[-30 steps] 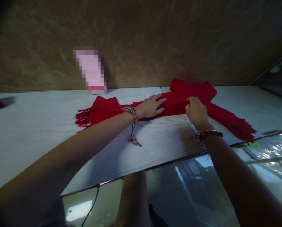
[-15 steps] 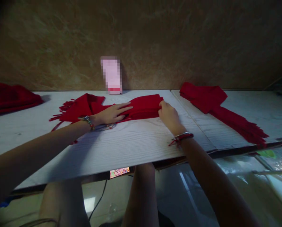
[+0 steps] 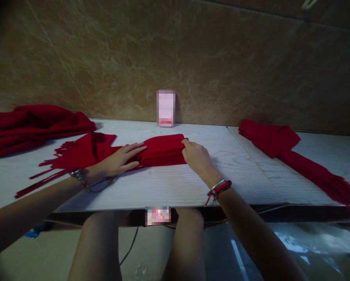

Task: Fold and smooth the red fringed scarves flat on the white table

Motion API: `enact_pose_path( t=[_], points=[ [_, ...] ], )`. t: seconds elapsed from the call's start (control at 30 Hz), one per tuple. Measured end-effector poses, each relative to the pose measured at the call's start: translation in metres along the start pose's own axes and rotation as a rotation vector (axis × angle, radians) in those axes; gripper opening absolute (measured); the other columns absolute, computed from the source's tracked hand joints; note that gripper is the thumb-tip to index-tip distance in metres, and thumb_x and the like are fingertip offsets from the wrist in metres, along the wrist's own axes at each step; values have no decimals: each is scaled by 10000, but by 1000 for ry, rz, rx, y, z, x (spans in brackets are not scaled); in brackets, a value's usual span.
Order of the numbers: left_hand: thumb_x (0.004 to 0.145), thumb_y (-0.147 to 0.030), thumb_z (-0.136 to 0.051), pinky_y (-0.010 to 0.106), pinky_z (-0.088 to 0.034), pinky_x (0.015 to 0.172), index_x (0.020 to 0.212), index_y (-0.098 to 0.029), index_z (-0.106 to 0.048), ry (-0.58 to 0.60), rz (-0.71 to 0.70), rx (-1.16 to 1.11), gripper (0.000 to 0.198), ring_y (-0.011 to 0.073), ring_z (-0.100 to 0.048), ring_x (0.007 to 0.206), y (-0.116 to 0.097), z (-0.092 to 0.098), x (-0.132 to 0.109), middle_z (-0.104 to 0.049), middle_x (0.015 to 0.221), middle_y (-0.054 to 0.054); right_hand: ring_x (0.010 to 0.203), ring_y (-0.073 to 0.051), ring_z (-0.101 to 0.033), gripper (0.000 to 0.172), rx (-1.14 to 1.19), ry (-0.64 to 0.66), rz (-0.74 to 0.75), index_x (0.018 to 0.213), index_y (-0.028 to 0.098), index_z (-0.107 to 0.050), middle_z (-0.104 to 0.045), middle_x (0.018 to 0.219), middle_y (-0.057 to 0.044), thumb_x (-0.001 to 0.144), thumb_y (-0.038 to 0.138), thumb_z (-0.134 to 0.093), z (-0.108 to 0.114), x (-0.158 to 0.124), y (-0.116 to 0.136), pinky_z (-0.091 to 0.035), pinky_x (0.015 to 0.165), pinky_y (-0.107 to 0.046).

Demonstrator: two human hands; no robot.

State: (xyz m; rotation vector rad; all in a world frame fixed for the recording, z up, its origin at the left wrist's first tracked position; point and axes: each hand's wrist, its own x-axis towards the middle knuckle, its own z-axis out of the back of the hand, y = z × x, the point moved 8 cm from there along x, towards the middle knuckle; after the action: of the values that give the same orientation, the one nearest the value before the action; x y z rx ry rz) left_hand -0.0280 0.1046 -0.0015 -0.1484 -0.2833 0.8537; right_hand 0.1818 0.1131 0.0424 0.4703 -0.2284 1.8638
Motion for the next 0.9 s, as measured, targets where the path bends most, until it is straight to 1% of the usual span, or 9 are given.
enact_pose_path(
  t=[0.07,0.2,0.33,0.43,0.53,0.63,0.7,0.8,0.9],
  points=[
    [889,-477,-397,483,-318,1070,1420,-174,-330,-78,56,-13,614,295,-364,1314,-10,4,12,-338,1471,156,754,-205,-645,332,2,-81,32,1058,167,-636,-719,848,-82,820,100,-415,15,9,3,-459,660,-307],
    [876,-402,-444,467,-320,1077,1406,-118,-336,-202,103,-23,610,301,-360,1312,-30,12,32,-350,1451,177,808,-200,-648,343,-1,-246,129,1067,158,-649,-716,888,-78,846,112,-390,49,27,22,-461,702,-309],
    [844,-284,-485,484,-305,1089,1398,-106,-339,-283,101,30,600,318,-338,1328,-35,20,39,-340,1457,184,837,-198,-642,349,-36,-340,165,1082,168,-647,-706,926,-77,864,129,-378,73,32,24,-454,727,-313],
    [804,-165,-470,431,-318,1098,1396,-113,-341,-263,62,47,608,278,-342,1337,-32,18,39,-341,1466,161,822,-207,-645,352,-50,-365,68,1080,162,-646,-707,930,-90,853,127,-380,65,19,1,-461,723,-325],
    [811,-146,-441,417,-324,1101,1374,-132,-382,-181,24,57,566,256,-335,1344,-28,8,39,-358,1465,138,743,-218,-648,333,-35,-253,-19,1029,142,-658,-715,845,-97,819,122,-401,27,-3,-21,-476,660,-327],
    [834,-163,-416,450,-325,1098,1363,-153,-406,-113,7,69,530,264,-307,1360,-26,1,37,-370,1464,126,716,-213,-647,339,0,-178,-44,1016,164,-658,-724,839,-86,813,121,-390,-4,-22,-28,-483,632,-324],
    [843,-172,-396,451,-323,1098,1372,-143,-396,-83,7,69,530,263,-306,1360,-25,1,36,-364,1466,135,719,-215,-649,333,10,-201,-58,1010,166,-658,-725,856,-90,815,126,-391,-6,-26,-26,-486,639,-330],
    [842,-174,-384,444,-292,1114,1388,-108,-372,-47,25,61,551,275,-273,1375,-25,3,35,-323,1482,161,735,-220,-653,319,12,-247,-65,1010,147,-659,-718,865,-106,820,127,-404,8,-22,-20,-486,659,-337],
    [823,-145,-380,470,-260,1125,1403,-124,-351,-35,22,38,581,297,-201,1398,-25,1,32,-267,1512,146,736,-210,-653,318,14,-288,-59,1013,141,-658,-713,843,-102,830,123,-399,22,-20,-15,-486,670,-330]
  ],
)
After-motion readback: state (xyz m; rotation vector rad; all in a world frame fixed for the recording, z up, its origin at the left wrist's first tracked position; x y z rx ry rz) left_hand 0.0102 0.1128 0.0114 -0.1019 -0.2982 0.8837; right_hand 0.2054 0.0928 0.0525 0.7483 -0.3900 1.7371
